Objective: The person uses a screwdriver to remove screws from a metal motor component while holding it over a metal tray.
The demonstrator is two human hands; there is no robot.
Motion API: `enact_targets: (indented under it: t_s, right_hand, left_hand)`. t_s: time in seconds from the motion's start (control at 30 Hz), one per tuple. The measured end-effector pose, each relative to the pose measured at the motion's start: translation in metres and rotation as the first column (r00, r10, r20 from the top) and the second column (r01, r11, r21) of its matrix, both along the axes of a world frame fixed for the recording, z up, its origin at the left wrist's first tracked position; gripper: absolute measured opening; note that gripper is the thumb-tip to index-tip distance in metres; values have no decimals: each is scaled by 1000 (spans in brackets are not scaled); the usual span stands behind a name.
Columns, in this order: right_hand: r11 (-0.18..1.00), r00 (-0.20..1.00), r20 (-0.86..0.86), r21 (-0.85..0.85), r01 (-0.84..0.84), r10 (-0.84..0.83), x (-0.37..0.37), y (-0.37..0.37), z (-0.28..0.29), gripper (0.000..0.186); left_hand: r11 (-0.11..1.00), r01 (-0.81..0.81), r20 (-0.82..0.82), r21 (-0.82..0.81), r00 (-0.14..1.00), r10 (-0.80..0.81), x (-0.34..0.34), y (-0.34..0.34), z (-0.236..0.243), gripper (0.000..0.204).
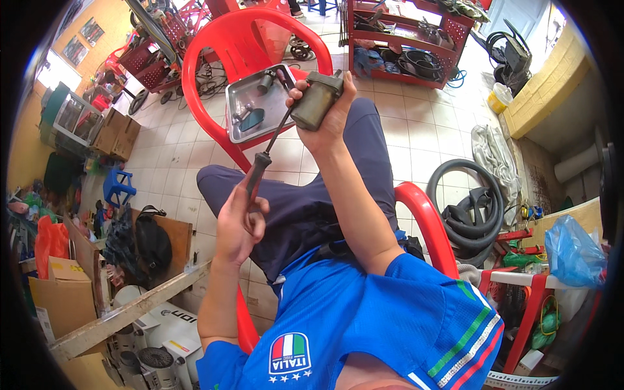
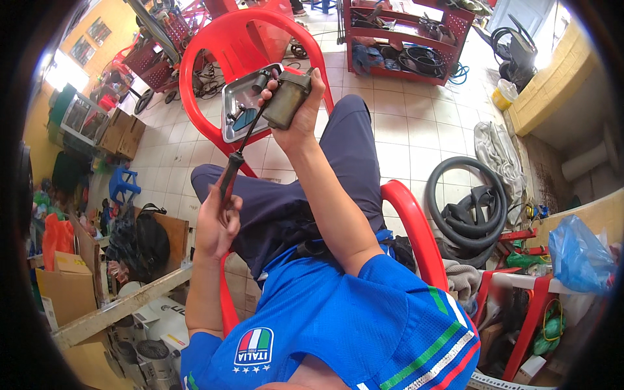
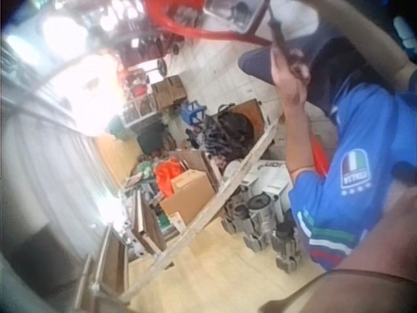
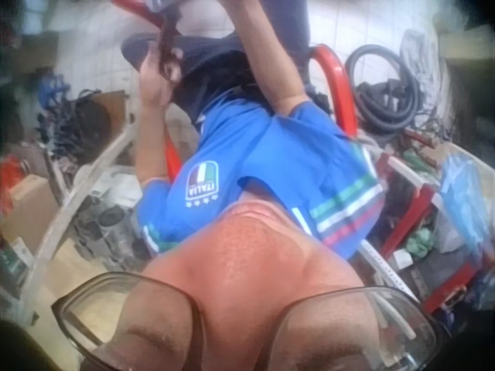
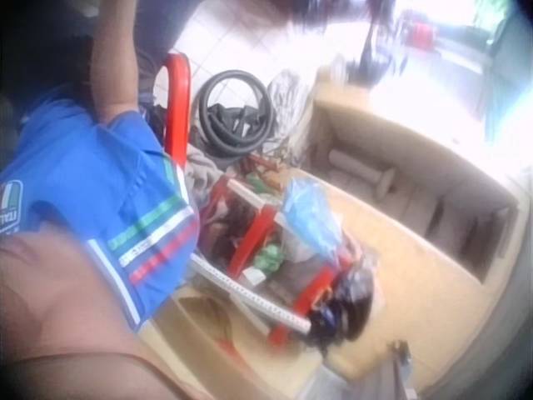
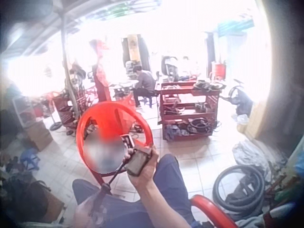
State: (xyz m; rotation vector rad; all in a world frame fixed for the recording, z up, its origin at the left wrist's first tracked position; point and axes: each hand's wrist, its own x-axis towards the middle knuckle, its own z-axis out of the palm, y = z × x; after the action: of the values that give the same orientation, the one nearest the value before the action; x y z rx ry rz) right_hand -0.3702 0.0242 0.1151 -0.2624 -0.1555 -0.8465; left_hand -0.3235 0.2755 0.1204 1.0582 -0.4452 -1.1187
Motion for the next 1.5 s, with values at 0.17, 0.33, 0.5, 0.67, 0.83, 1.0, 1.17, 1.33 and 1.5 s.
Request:
enact_targets:
  t_s: [0.17, 0.33, 0.5, 0.67, 0.83, 1.0, 1.17, 1.33, 1.5]
  right_hand:
    - [999, 999, 20, 31, -44, 44, -2, 2, 4, 71]
    - [995, 999, -42, 99, -17, 21, 1, 8, 10, 72]
    - [992, 995, 65, 92, -88, 82, 0, 2, 4, 74]
    - [992, 993, 62, 75, -104, 99, 3, -1, -2, 76]
    - [994, 996, 20, 58, -91, 90, 4, 2, -1, 72]
    - [995, 997, -46, 76, -60, 64, 3, 7, 1, 72]
    - [995, 993, -120, 96, -9, 21, 6, 10, 3, 77]
    - [994, 994, -105, 106, 4, 7, 5, 2, 2, 79]
    - [999, 987, -161, 42, 16, -9, 4, -7, -6, 83]
  left_hand:
    - [1000, -19, 29, 20, 999, 18, 6, 2, 2, 51]
    - [946, -320, 693, -43, 673, 259, -9, -4, -10, 48]
    - [940, -312, 868, -138, 419, 266, -8, -3, -16, 48]
    - [976, -209, 406, 63, 899, 167, -13, -7, -6, 43]
    - [995, -71, 145, 75, 988, 59, 0, -3, -6, 42]
    - [985, -156, 336, 69, 934, 125, -1, -3, -5, 38]
    - [946, -322, 716, 36, 669, 201, -4, -6, -14, 35]
    - [921, -377, 805, -97, 514, 296, 3, 6, -12, 32]
    - [930, -262, 919, -259, 231, 321, -7, 2, 1, 32]
